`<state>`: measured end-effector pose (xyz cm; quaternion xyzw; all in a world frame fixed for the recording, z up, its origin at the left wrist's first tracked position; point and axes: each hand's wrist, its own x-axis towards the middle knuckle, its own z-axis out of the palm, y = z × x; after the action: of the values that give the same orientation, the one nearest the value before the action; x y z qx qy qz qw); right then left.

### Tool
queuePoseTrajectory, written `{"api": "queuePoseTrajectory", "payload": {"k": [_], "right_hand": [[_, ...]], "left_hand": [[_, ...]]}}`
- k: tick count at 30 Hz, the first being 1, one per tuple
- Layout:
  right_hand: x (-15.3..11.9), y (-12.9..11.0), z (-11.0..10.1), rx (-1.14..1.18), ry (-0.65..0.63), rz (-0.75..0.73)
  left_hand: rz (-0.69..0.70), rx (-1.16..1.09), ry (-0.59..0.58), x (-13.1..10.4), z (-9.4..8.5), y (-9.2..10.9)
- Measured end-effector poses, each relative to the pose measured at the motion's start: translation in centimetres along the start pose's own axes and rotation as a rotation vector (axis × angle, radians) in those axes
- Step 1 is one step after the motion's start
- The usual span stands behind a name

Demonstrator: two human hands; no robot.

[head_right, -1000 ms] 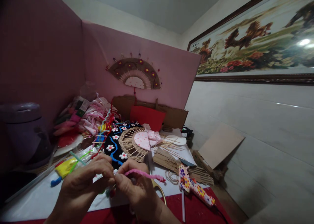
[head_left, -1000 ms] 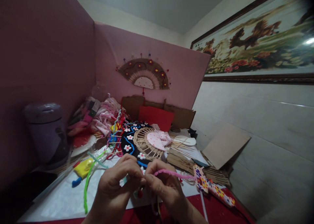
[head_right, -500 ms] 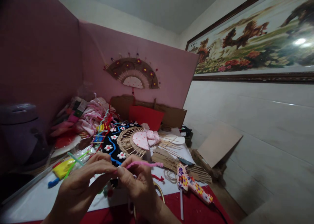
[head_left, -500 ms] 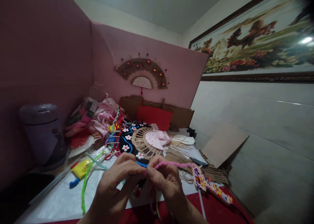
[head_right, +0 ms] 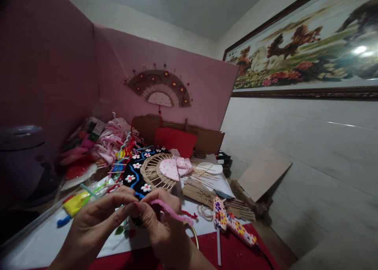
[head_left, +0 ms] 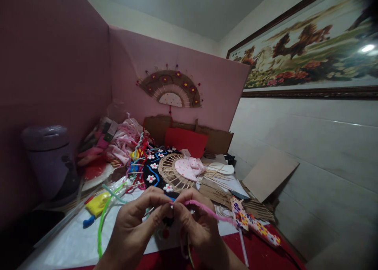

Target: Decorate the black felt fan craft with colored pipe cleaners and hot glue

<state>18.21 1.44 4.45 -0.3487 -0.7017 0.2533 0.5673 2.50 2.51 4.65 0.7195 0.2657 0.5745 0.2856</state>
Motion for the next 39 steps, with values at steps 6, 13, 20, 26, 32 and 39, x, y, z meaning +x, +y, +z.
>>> {"api": "queuePoseTrajectory", "payload": {"k": [6, 13, 20, 26, 32, 39], "right_hand": [[0.2, -0.4, 0.2, -0.250, 0.064, -0.292], [0.0, -0.1, 0.6, -0.406, 0.030, -0.383], [0.1, 0.2, 0.8, -0.276, 0.094, -0.258], [0.3, -0.6, 0.1, -0.141, 0.046, -0.184], [0.4, -0.8, -0.5, -0.126, -0.054, -0.209], [0.6, -0.6, -0.6, -0.109, -0.091, -0.190]], "left_hand": [[0.182, 0.327, 0.116, 0.1, 0.0, 0.6], [0.588, 0.692, 0.154, 0.1, 0.3, -0.2], [0.627, 0.635, 0.096, 0.2, 0.3, -0.2], [0.370, 0.381, 0.071, 0.5, 0.2, 1.0], [0.227, 0.260, 0.010, 0.2, -0.1, 0.7], [0.139, 0.276, -0.033, 0.2, -0.3, 0.8]]}}
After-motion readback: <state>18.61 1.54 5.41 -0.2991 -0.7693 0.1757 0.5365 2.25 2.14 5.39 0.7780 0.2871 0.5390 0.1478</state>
